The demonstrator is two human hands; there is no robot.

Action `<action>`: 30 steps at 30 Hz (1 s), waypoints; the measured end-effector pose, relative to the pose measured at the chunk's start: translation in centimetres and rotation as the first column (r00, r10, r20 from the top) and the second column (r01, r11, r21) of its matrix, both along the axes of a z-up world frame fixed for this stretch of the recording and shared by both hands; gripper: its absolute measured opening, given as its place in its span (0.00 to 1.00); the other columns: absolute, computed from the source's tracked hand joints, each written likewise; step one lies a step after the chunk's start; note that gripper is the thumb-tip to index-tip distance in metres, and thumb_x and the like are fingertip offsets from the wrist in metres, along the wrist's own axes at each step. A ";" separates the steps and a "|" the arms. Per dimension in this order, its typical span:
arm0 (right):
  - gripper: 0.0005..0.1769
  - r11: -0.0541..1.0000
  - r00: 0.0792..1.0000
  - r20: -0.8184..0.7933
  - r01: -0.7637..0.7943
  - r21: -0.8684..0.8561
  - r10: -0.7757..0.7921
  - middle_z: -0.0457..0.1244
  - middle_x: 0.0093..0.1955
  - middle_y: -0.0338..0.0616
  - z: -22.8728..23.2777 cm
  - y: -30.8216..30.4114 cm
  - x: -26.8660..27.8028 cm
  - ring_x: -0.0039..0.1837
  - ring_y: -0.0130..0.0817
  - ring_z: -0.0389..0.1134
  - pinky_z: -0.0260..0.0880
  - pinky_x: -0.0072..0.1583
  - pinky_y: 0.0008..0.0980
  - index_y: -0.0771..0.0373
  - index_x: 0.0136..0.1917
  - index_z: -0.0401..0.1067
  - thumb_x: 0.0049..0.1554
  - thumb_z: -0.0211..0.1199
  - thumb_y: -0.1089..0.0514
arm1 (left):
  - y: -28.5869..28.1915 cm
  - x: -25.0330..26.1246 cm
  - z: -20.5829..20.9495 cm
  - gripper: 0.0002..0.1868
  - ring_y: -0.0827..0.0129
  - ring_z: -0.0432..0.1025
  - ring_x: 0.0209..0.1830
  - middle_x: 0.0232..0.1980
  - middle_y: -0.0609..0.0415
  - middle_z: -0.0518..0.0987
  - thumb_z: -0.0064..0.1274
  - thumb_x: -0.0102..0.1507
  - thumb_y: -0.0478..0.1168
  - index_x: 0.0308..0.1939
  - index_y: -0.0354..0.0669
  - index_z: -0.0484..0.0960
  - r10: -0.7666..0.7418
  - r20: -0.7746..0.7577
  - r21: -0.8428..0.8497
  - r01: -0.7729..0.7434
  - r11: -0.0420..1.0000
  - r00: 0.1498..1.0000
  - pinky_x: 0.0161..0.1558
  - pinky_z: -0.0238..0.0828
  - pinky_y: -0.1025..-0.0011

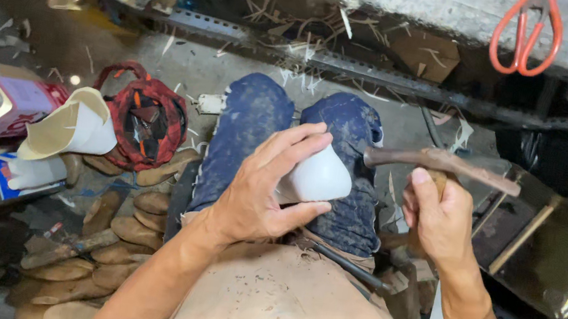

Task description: The person works on a white shoe upper by using pliers to pull it over a wooden last, hammering the edges flat against the last, and then picking up a piece of leather to apply adhesive from a container.

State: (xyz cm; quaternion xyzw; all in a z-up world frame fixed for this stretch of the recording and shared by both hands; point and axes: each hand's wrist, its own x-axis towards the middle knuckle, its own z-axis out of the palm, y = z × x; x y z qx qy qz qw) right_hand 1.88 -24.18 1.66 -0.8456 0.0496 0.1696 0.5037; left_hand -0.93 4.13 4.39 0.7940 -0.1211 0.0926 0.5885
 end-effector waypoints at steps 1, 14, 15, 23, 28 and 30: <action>0.32 1.000 1.000 0.010 -0.022 0.005 0.022 0.55 0.16 0.41 0.5 0.3 -0.2 0.22 0.32 0.57 0.61 0.33 0.29 0.58 0.23 0.64 0.70 0.51 0.49 | 0.0 -0.5 -0.2 0.41 0.48 0.73 0.65 0.67 0.46 0.76 0.72 0.53 0.50 0.67 0.42 0.75 0.022 0.010 0.005 -0.022 1.000 1.000 0.66 0.68 0.55; 0.17 0.748 0.620 0.422 -0.583 -0.317 0.662 0.63 0.38 0.38 12.8 3.6 -1.7 0.37 0.34 0.63 0.60 0.40 0.32 0.58 0.42 0.66 0.62 0.44 0.47 | 0.2 -3.0 0.0 0.34 0.52 0.72 0.72 0.72 0.36 0.71 0.65 0.62 0.49 0.68 0.45 0.70 0.023 -0.012 -0.005 -0.023 1.000 1.000 0.75 0.63 0.63; 0.28 0.633 0.549 0.317 -0.671 -0.386 0.774 0.69 0.46 0.33 12.3 3.6 -1.7 0.44 0.31 0.72 0.65 0.46 0.29 0.55 0.54 0.73 0.65 0.36 0.39 | 0.2 -3.0 -0.2 0.33 0.51 0.71 0.72 0.72 0.34 0.71 0.63 0.63 0.50 0.68 0.44 0.70 0.007 -0.007 -0.020 -0.007 1.000 1.000 0.76 0.63 0.62; 0.15 0.779 0.719 0.336 -0.462 -0.424 0.609 0.67 0.50 0.46 9.4 4.6 -2.7 0.39 0.43 0.71 0.68 0.41 0.39 0.60 0.52 0.74 0.62 0.53 0.49 | 1.2 -4.6 -0.4 0.34 0.51 0.71 0.72 0.72 0.33 0.71 0.68 0.59 0.42 0.66 0.44 0.71 0.076 -0.055 -0.077 -0.080 0.994 0.996 0.74 0.63 0.64; 0.18 0.850 0.776 0.385 -0.353 -0.392 0.500 0.69 0.51 0.45 7.4 5.4 -2.9 0.39 0.34 0.72 0.71 0.43 0.32 0.63 0.56 0.76 0.63 0.55 0.49 | 2.3 -5.1 -0.7 0.34 0.53 0.70 0.73 0.73 0.35 0.70 0.65 0.61 0.46 0.67 0.44 0.68 0.109 -0.090 -0.094 -0.118 0.989 0.990 0.75 0.62 0.65; 0.13 0.888 0.772 0.444 -0.355 -0.292 0.455 0.65 0.39 0.48 7.0 6.7 -2.8 0.34 0.40 0.69 0.68 0.38 0.33 0.63 0.45 0.73 0.63 0.56 0.51 | 2.6 -5.1 -1.8 0.36 0.51 0.73 0.67 0.68 0.42 0.75 0.73 0.54 0.46 0.64 0.43 0.76 0.188 -0.067 -0.204 -0.197 0.959 0.980 0.66 0.68 0.57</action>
